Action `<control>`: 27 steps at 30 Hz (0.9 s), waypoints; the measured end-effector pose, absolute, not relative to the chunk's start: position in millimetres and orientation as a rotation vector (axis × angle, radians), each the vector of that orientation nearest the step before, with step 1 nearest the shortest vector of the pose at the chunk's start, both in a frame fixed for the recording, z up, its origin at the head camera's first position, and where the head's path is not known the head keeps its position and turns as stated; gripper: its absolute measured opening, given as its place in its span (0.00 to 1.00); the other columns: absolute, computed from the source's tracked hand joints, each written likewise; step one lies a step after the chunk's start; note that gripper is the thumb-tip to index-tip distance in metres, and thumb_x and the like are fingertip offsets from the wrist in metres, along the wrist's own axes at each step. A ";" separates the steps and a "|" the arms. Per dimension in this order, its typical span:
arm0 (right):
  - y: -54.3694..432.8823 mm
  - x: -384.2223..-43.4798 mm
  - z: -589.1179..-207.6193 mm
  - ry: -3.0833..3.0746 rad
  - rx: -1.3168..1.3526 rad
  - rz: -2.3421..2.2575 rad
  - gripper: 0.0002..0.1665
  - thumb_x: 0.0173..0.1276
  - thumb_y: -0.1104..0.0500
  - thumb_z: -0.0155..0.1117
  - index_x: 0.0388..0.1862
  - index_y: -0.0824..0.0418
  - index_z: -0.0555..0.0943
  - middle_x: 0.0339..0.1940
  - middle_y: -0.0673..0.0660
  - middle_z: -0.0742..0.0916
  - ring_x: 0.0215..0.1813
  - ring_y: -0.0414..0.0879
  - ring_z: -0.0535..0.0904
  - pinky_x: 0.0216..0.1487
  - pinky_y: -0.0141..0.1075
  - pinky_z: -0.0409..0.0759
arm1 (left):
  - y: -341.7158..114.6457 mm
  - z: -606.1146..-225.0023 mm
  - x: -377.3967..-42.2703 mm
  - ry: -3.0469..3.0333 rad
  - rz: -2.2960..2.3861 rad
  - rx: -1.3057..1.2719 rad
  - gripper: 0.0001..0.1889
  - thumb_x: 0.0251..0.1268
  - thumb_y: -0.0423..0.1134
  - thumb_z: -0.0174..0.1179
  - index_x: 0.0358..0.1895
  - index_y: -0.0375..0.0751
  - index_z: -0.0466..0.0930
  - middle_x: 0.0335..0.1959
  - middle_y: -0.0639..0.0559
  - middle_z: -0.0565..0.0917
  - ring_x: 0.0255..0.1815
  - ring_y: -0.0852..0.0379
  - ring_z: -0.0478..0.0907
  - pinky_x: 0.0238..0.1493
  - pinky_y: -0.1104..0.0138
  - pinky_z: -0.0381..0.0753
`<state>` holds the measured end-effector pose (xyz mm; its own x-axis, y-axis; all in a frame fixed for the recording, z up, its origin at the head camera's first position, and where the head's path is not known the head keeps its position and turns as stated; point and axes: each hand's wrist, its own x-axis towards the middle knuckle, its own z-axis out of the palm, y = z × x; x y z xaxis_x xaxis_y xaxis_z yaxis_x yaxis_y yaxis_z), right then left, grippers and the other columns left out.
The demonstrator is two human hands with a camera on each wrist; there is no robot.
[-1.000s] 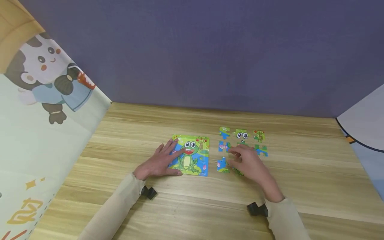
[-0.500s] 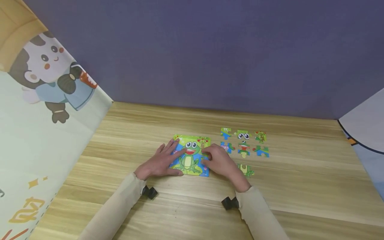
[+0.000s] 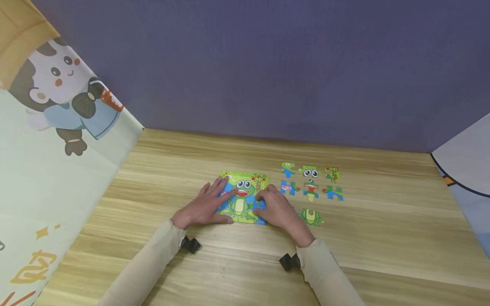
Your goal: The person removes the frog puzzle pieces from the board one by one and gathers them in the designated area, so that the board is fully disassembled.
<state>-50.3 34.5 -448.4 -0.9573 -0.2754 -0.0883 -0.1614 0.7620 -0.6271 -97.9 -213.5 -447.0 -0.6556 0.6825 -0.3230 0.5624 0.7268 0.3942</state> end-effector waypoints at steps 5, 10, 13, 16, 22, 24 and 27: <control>38.3 -50.0 -443.0 2.743 -0.352 -1.037 0.17 0.63 0.58 0.73 0.47 0.66 0.83 0.43 0.59 0.84 0.36 0.42 0.74 0.37 0.32 0.74 | -213.1 -445.7 -98.4 2.478 0.362 0.976 0.46 0.64 0.63 0.62 0.81 0.55 0.51 0.84 0.38 0.35 0.85 0.38 0.31 0.80 0.37 0.41; 42.4 -50.3 -438.0 2.651 -0.398 -1.173 0.12 0.66 0.62 0.69 0.46 0.66 0.81 0.38 0.56 0.86 0.36 0.40 0.79 0.38 0.30 0.79 | -213.5 -445.6 -98.5 2.483 0.371 0.974 0.46 0.64 0.63 0.63 0.81 0.56 0.52 0.84 0.37 0.36 0.85 0.37 0.32 0.80 0.36 0.42; 44.3 -50.7 -438.3 2.617 -0.417 -1.210 0.10 0.68 0.65 0.66 0.47 0.66 0.81 0.37 0.55 0.87 0.38 0.40 0.81 0.40 0.30 0.80 | -213.9 -445.4 -98.7 2.484 0.374 0.965 0.46 0.64 0.62 0.63 0.81 0.56 0.52 0.84 0.38 0.36 0.85 0.38 0.32 0.80 0.37 0.41; 45.9 -50.8 -439.9 2.606 -0.440 -1.228 0.10 0.68 0.69 0.63 0.48 0.67 0.80 0.37 0.56 0.87 0.38 0.40 0.82 0.40 0.30 0.81 | -214.1 -447.1 -98.8 2.484 0.380 0.966 0.46 0.64 0.62 0.63 0.81 0.55 0.52 0.84 0.38 0.37 0.85 0.38 0.32 0.80 0.37 0.41; 48.9 -50.7 -446.0 2.596 -0.451 -1.264 0.10 0.68 0.71 0.63 0.47 0.67 0.81 0.36 0.57 0.87 0.38 0.40 0.81 0.40 0.30 0.81 | -213.3 -449.8 -99.4 2.480 0.389 0.963 0.45 0.64 0.62 0.63 0.80 0.53 0.54 0.84 0.38 0.37 0.85 0.39 0.31 0.81 0.39 0.39; 49.6 -50.6 -447.3 2.581 -0.452 -1.297 0.10 0.67 0.72 0.63 0.47 0.67 0.81 0.36 0.57 0.87 0.37 0.40 0.81 0.39 0.29 0.81 | -213.2 -449.9 -99.5 2.477 0.390 0.961 0.45 0.64 0.62 0.62 0.80 0.53 0.53 0.84 0.38 0.36 0.85 0.39 0.30 0.81 0.39 0.39; 52.3 -51.0 -447.5 2.552 -0.444 -1.357 0.11 0.66 0.73 0.63 0.48 0.68 0.81 0.36 0.58 0.87 0.37 0.41 0.81 0.39 0.30 0.82 | -213.2 -449.8 -99.4 2.473 0.389 0.959 0.46 0.64 0.62 0.62 0.81 0.53 0.53 0.84 0.38 0.36 0.85 0.39 0.30 0.81 0.39 0.38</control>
